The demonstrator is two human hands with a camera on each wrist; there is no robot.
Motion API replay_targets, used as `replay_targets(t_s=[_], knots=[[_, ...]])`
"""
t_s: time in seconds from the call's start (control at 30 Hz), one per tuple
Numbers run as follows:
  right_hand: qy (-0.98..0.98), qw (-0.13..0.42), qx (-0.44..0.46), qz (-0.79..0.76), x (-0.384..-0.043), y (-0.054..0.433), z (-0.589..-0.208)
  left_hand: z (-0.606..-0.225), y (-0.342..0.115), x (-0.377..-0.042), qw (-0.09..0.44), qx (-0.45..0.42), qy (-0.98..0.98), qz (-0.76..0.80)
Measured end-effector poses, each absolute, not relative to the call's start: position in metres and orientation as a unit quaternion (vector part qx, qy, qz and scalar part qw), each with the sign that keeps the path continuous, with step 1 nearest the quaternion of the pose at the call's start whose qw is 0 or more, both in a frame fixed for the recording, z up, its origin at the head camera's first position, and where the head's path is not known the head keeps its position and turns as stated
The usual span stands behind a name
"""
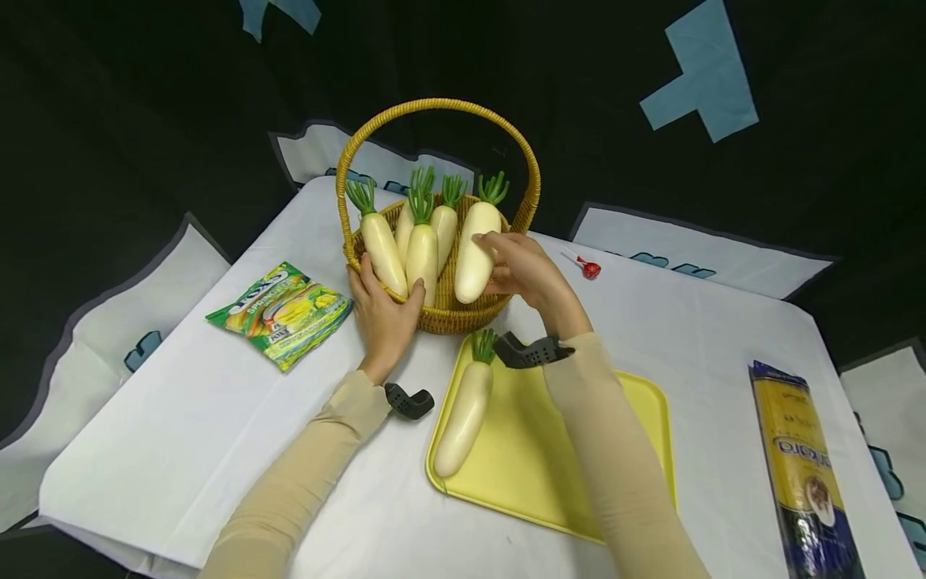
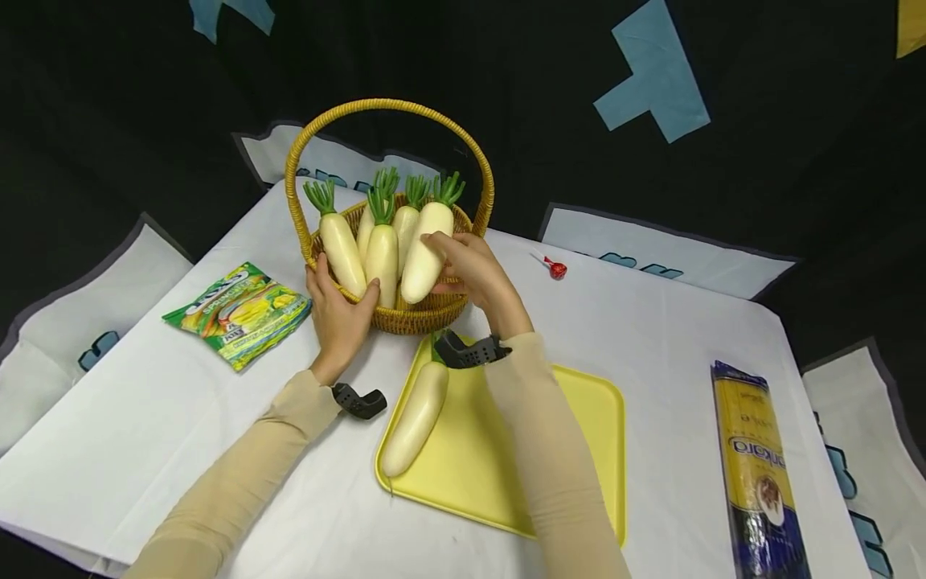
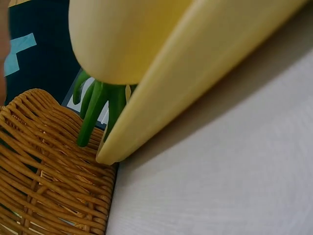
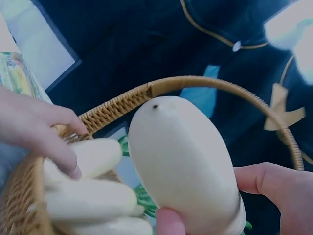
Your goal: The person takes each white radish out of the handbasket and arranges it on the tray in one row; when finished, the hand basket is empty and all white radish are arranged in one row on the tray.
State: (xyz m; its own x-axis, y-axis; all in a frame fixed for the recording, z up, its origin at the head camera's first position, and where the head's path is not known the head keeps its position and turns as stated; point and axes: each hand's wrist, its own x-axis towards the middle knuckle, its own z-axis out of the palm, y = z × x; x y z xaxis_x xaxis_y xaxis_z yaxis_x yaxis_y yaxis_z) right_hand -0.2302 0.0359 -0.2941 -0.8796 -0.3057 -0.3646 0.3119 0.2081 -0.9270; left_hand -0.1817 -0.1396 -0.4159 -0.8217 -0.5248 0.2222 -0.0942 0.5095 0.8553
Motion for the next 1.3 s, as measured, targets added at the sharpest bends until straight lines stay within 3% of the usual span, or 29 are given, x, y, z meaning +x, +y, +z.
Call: replay_targets(t_s=[0.37,0.63,1.13,1.3], knots=[[0.742,0.215,0.017,-0.634,-0.172,0.096,-0.319,-0.418,-0.138,-0.183,0.242,0.181,-0.835,-0.461],[0.748,0.244,0.024,-0.616,-0.14,0.122,-0.354,-0.419,-0.136,-0.184,0.239,0.176,-0.833,-0.466],[0.752,0.312,0.028,-0.58,-0.098,0.114,-0.389,-0.419,-0.138,-0.183,0.242,0.177,-0.835,-0.462],[0.76,0.31,0.03,-0.57,-0.091,0.112,-0.391,-0.419,-0.138,-0.183,0.244,0.174,-0.834,-0.464]])
